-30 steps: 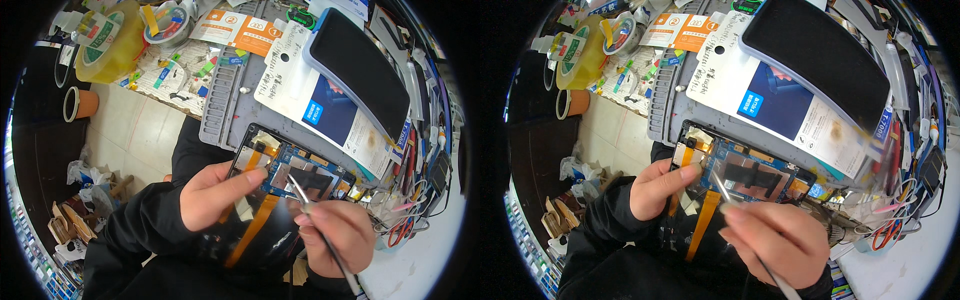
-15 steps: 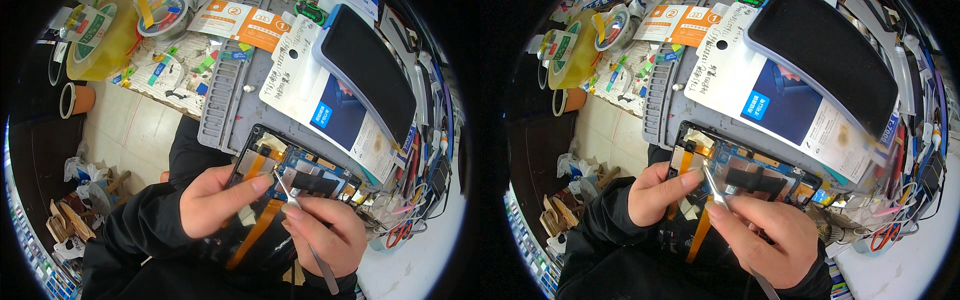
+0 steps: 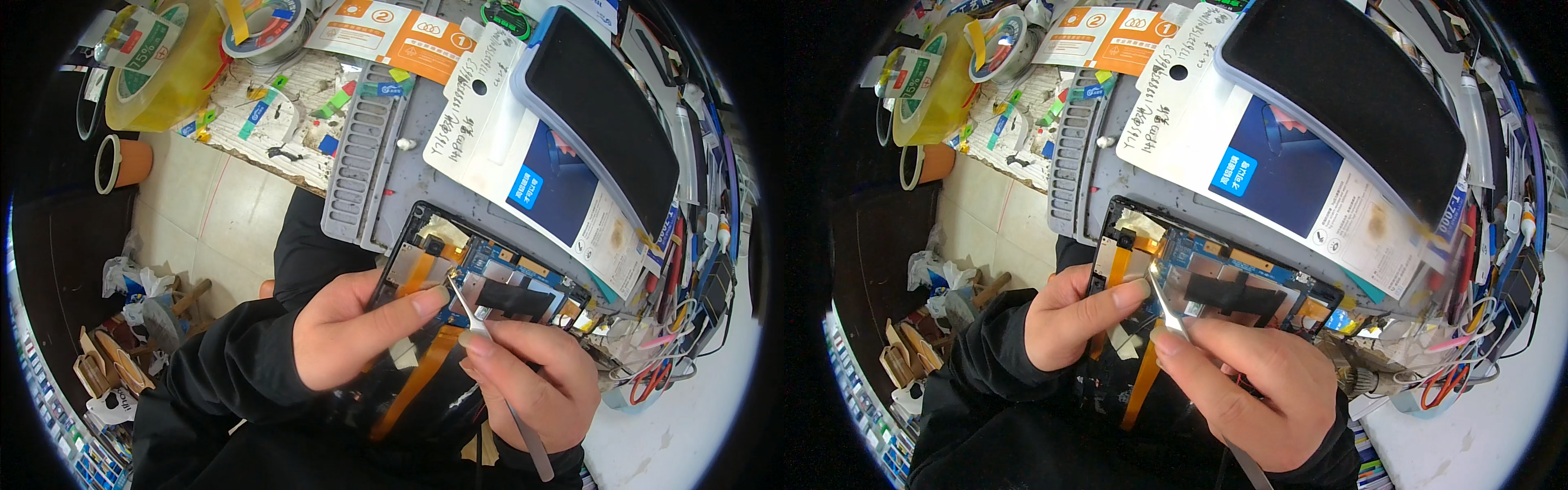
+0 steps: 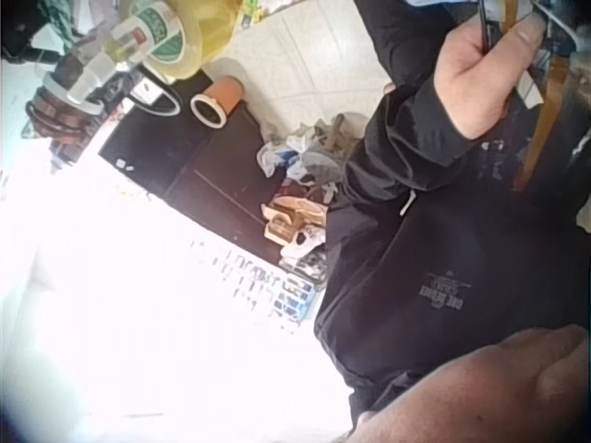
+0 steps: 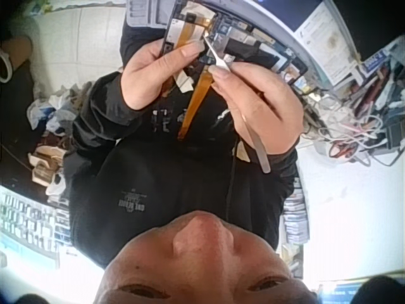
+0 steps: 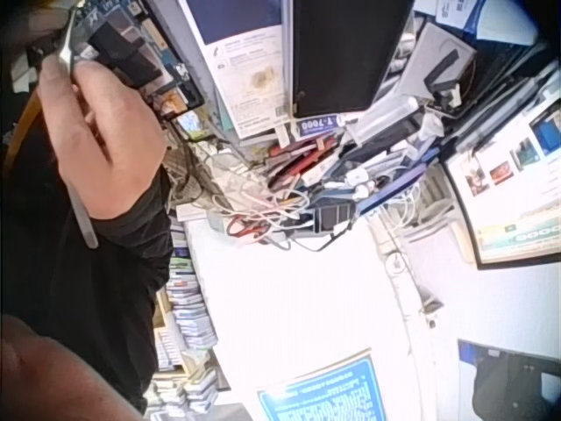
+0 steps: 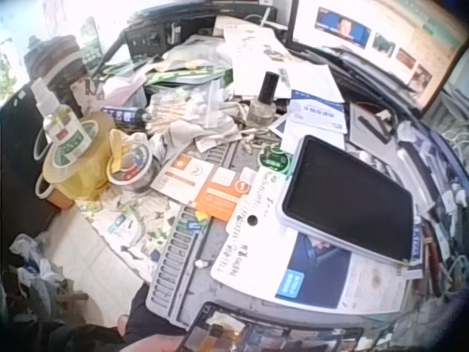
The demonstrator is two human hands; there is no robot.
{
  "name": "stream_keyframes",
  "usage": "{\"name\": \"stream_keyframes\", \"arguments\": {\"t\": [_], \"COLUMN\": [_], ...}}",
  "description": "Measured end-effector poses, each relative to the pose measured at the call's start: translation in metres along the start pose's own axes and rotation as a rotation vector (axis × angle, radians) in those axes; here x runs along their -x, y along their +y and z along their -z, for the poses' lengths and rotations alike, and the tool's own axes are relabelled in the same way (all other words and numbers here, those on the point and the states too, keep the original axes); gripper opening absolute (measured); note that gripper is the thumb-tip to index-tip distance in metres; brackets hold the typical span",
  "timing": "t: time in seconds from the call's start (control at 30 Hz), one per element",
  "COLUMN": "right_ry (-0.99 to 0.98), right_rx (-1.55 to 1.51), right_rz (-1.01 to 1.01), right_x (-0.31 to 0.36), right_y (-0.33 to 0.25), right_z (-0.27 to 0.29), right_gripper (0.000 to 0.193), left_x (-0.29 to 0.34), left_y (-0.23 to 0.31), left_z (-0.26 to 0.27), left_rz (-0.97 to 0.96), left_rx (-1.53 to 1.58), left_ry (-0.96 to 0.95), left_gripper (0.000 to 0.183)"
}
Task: The person repairs a tablet by connecting ribbon cables to the motherboard, applying adhesive tape, and soldering wires. They then attach the back cover and secure it with screws.
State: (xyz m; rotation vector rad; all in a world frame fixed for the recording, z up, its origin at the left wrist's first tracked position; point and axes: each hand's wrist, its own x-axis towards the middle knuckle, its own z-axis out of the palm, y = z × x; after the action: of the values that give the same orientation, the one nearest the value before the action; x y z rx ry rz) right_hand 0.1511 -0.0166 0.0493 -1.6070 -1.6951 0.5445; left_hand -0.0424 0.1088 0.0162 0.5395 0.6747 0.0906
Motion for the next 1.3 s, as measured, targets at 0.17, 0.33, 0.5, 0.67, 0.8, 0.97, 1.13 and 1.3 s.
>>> {"name": "stream_keyframes", "arguments": {"t": [0.17, 0.33, 0.5, 0.67, 0.8, 0.97, 1.13, 1.3], "right_ry": [-0.026, -0.026, -0.056, -0.084, -0.086, -0.086, -0.079, -0.072], "right_rx": [0.008, 0.026, 0.02, 0.033, 0.046, 0.052, 0.043, 0.034], "right_rz": [0.008, 0.007, -0.009, 0.009, 0.015, 0.015, 0.011, 0.017], "right_x": [0.0006, 0.0025, 0.0035, 0.0042, 0.0048, 0.0048, 0.0053, 0.005], "right_y": [-0.0002, 0.0001, -0.0013, -0.0031, -0.0033, -0.0021, -0.0017, -0.0012], "right_z": [0.0031, 0.0021, 0.0045, 0.0069, 0.0062, 0.0061, 0.0052, 0.0045], "right_gripper": [0.034, 0.034, 0.034, 0.035, 0.034, 0.034, 0.033, 0.034], "left_x": [0.0, 0.0, -0.0004, -0.0008, -0.0006, -0.0013, 0.0001, -0.0008], "left_y": [-0.0018, -0.0019, -0.0017, -0.0021, 0.0003, -0.0016, -0.0006, -0.0034], "left_z": [-0.0023, 0.0006, 0.0021, -0.0021, -0.0021, -0.0049, -0.005, -0.0064], "left_rz": [-0.003, -0.004, -0.001, 0.007, -0.008, -0.045, -0.043, -0.044], "left_rx": [-0.001, 0.035, 0.006, -0.022, -0.016, -0.021, -0.056, -0.06], "left_ry": [0.036, -0.01, -0.009, 0.046, 0.02, 0.03, 0.046, 0.083], "left_gripper": [0.031, 0.031, 0.031, 0.031, 0.032, 0.034, 0.034, 0.033]}}
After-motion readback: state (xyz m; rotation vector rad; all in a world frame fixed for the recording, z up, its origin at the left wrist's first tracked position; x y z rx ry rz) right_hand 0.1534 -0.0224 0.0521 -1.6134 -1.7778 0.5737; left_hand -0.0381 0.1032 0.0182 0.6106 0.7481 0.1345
